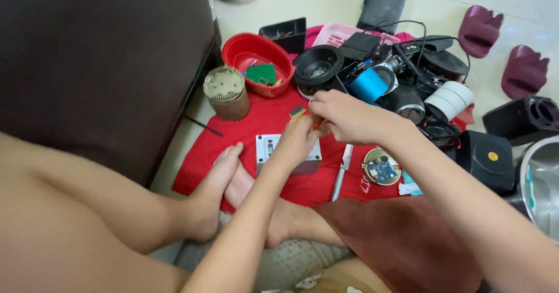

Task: The person is repairing a small electronic device, first disassembling a blue speaker and then using a screwdriver to close a white plastic housing.

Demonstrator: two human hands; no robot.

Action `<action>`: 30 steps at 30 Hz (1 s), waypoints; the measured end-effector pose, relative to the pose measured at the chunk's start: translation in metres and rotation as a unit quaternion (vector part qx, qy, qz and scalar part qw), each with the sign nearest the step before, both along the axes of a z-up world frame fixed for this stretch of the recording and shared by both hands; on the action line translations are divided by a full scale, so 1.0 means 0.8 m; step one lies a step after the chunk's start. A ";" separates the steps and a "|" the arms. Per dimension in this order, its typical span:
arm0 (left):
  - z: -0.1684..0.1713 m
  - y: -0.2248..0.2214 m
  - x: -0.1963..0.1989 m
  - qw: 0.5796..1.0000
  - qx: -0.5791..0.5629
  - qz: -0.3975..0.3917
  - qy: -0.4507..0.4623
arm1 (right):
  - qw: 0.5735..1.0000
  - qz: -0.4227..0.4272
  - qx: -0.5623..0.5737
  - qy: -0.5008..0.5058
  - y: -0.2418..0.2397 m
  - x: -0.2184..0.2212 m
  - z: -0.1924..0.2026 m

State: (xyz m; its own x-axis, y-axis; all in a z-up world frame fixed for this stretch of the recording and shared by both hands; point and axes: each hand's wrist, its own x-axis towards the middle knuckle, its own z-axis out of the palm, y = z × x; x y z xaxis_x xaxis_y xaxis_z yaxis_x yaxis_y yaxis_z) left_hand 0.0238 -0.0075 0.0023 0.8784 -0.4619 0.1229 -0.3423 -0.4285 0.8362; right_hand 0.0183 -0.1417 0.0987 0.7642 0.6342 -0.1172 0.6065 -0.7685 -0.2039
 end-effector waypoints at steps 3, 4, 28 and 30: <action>0.000 0.005 -0.009 0.992 -0.066 -0.006 -0.103 | 0.995 -0.063 0.073 -0.024 0.006 -0.017 0.007; -0.009 -0.001 -0.007 0.993 -0.067 -0.009 -0.102 | 0.995 -0.067 0.072 -0.023 0.006 -0.019 0.004; -0.021 -0.016 -0.013 0.971 -0.175 0.105 -0.126 | 0.978 -0.198 -0.025 0.062 0.029 -0.006 0.033; -0.017 -0.019 -0.015 0.963 -0.145 0.156 -0.167 | 0.978 -0.204 0.011 0.039 0.031 -0.008 0.030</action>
